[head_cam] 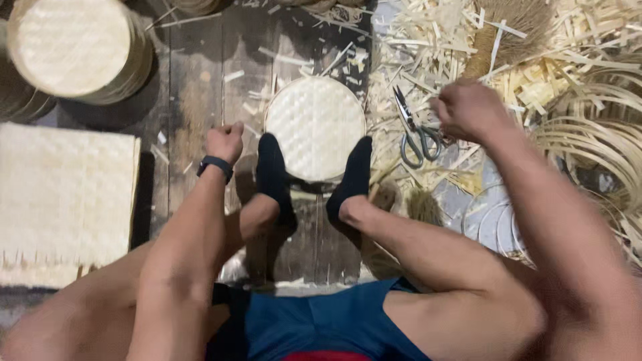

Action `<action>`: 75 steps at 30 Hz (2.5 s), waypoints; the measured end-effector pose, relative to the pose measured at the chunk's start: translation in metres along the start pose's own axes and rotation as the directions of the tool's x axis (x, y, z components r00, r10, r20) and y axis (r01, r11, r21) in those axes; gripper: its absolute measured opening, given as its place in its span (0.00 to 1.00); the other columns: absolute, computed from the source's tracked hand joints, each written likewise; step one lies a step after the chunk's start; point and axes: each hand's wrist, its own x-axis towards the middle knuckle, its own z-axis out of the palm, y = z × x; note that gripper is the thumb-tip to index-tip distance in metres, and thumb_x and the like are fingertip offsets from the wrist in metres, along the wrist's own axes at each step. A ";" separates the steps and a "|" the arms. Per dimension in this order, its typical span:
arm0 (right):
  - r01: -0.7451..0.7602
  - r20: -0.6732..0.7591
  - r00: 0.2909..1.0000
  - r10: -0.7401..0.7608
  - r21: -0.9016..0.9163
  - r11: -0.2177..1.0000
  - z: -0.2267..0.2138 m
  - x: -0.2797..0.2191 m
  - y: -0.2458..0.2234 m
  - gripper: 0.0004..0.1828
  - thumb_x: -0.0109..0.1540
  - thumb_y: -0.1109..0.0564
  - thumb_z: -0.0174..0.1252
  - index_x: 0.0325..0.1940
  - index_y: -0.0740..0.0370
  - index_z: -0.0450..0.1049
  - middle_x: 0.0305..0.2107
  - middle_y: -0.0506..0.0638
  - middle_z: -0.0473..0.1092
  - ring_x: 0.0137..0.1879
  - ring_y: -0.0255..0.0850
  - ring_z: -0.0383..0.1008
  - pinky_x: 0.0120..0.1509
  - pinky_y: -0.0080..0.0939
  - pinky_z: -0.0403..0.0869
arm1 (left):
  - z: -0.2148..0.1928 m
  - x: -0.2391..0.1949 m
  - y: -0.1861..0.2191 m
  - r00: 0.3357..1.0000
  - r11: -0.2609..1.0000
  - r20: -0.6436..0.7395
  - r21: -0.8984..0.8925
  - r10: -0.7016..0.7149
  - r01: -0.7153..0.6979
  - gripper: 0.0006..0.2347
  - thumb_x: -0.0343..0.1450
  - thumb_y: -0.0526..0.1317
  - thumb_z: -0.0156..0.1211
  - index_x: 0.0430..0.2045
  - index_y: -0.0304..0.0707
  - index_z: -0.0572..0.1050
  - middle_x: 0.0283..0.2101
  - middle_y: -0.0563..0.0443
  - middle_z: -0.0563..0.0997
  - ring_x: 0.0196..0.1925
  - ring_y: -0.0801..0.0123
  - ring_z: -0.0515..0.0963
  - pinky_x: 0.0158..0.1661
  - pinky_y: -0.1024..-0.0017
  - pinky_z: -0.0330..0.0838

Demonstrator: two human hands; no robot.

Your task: The person fits a circular bamboo frame over a woven mat and uses shears to trim the protruding bamboo strips.

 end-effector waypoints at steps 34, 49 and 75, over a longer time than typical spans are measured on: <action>-0.059 0.210 0.903 0.376 0.925 -0.375 0.290 0.036 -0.059 0.31 0.78 0.39 0.56 0.38 0.72 0.68 0.27 0.42 0.57 0.30 0.32 0.54 0.32 0.35 0.56 | 0.069 -0.009 0.073 0.906 0.505 0.390 -0.756 -0.163 0.416 0.25 0.76 0.53 0.64 0.45 0.20 0.73 0.38 0.45 0.76 0.40 0.61 0.74 0.40 0.66 0.72; 0.403 -0.280 0.910 -0.305 0.424 0.811 0.174 0.102 -0.120 0.42 0.58 0.57 0.60 0.75 0.64 0.52 0.70 0.68 0.53 0.77 0.61 0.51 0.78 0.62 0.48 | 0.175 -0.109 0.105 0.961 0.986 -0.217 0.023 0.169 -0.168 0.42 0.66 0.27 0.52 0.77 0.38 0.39 0.78 0.26 0.38 0.80 0.34 0.43 0.75 0.44 0.47; -0.448 -0.065 0.857 0.511 0.396 0.802 0.262 0.032 0.037 0.37 0.51 0.57 0.73 0.60 0.73 0.67 0.54 0.69 0.63 0.62 0.65 0.64 0.66 0.57 0.64 | 0.168 -0.085 0.135 0.791 0.827 0.339 0.059 0.509 -0.558 0.37 0.75 0.42 0.63 0.72 0.22 0.44 0.74 0.20 0.49 0.76 0.34 0.49 0.70 0.45 0.42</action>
